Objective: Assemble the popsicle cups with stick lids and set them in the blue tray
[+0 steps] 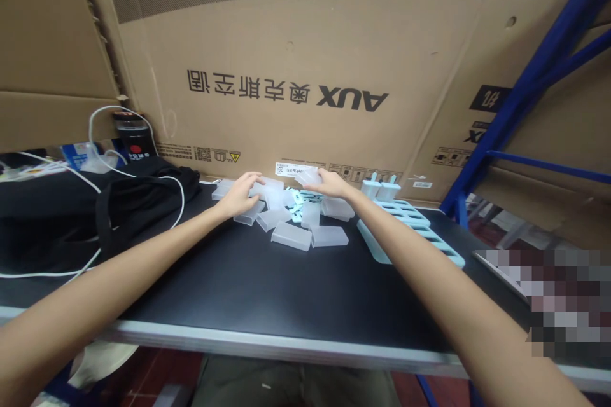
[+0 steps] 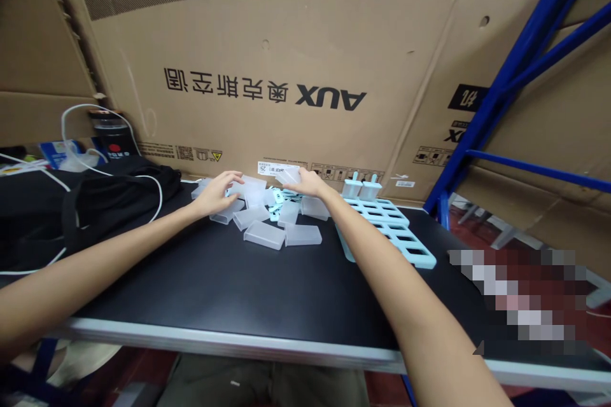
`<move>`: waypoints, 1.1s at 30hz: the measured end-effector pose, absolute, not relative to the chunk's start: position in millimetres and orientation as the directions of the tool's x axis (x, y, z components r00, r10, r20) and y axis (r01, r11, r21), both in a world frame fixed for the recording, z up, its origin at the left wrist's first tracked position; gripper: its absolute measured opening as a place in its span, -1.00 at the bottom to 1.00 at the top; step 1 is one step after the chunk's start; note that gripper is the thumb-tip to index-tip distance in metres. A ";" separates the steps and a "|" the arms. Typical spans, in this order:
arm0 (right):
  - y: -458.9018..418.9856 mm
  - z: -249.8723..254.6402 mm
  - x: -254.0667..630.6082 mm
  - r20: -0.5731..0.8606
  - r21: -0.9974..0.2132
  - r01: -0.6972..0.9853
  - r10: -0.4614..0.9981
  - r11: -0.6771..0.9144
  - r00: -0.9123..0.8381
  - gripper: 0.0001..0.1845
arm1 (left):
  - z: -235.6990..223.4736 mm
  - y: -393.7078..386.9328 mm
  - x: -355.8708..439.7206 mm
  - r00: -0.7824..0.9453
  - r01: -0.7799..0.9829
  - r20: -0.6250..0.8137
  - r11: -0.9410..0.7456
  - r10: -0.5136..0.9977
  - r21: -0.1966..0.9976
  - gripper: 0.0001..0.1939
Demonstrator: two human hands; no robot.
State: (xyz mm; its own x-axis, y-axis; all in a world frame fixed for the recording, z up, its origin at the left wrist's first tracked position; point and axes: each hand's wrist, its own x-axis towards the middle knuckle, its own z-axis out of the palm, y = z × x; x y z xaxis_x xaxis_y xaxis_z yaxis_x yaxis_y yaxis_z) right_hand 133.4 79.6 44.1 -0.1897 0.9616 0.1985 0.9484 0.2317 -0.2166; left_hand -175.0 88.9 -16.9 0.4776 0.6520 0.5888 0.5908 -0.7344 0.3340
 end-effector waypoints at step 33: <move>10.2 52.9 193.1 0.082 0.107 0.951 0.951 0.290 -0.299 -0.51 | 19.9 74.8 -96.1 0.697 0.682 0.238 -0.728 0.676 0.071 -0.64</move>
State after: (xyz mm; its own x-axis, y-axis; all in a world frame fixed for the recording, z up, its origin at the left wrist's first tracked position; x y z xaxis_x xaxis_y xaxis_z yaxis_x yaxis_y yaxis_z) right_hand 193.1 10.2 52.9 -0.2987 0.9508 0.0823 0.9512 0.2896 0.1067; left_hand -96.1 74.8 19.9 0.6972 0.6761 0.2383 0.6819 -0.7280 0.0705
